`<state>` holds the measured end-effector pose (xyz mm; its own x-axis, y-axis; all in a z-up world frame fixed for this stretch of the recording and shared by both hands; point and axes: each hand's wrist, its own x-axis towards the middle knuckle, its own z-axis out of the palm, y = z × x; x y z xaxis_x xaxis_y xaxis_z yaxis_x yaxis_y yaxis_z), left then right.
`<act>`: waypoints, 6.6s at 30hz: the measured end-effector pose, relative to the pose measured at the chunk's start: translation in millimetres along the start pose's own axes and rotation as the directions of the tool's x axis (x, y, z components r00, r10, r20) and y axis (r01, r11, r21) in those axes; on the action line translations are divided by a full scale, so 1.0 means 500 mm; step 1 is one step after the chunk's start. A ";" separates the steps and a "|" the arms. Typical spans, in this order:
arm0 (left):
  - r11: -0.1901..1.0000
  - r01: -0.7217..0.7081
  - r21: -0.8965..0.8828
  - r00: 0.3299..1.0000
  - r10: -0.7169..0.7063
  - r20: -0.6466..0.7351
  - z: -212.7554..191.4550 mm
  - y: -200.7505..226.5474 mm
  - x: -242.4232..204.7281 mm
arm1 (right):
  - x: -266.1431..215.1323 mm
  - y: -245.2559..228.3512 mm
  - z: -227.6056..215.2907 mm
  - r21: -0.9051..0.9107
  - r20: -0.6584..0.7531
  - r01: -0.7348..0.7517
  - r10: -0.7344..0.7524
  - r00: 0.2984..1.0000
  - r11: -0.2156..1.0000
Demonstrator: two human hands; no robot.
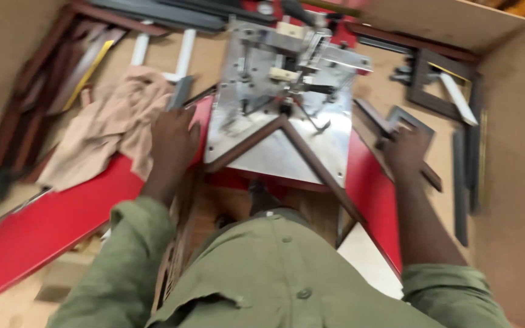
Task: The person carries picture frame moulding pieces across the workshop to a frame joining machine. They position the mitred corners under the machine's press and operate it to fasten the corners, forming a complete frame, then carry the assembled frame across the shop and later hold the frame fitted with a glass pane.
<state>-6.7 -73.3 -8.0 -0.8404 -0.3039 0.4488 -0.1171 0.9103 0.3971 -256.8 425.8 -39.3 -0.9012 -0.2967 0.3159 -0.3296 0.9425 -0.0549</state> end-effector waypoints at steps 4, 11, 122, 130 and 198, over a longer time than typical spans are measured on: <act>0.952 0.108 0.286 0.993 -0.116 0.012 0.005 -0.090 0.045 | 0.015 0.036 -0.008 -0.083 0.220 -0.099 0.115 0.969 0.992; 0.975 0.199 0.100 0.970 -0.210 0.120 0.055 -0.113 0.048 | 0.035 0.027 -0.040 -0.123 0.311 -0.151 0.182 0.933 0.981; 0.955 -0.293 0.043 0.907 0.263 0.330 0.111 0.113 0.073 | -0.027 -0.450 -0.073 0.485 -0.068 0.319 -0.328 0.942 0.814; 0.965 -0.245 -0.089 0.786 0.251 0.565 0.100 0.115 -0.026 | -0.034 -0.427 -0.079 0.539 0.182 0.708 -0.884 0.431 0.456; 0.964 -0.180 0.197 0.972 0.145 0.182 0.177 0.135 0.041 | -0.084 -0.285 -0.034 0.326 -0.028 0.404 -0.418 0.908 0.855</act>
<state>-78.8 6.5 -42.9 -0.9307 -0.1123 0.3480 -0.0652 0.9874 0.1443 -167.0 306.5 -28.8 -0.6725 -0.6592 0.3364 -0.7374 0.6356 -0.2286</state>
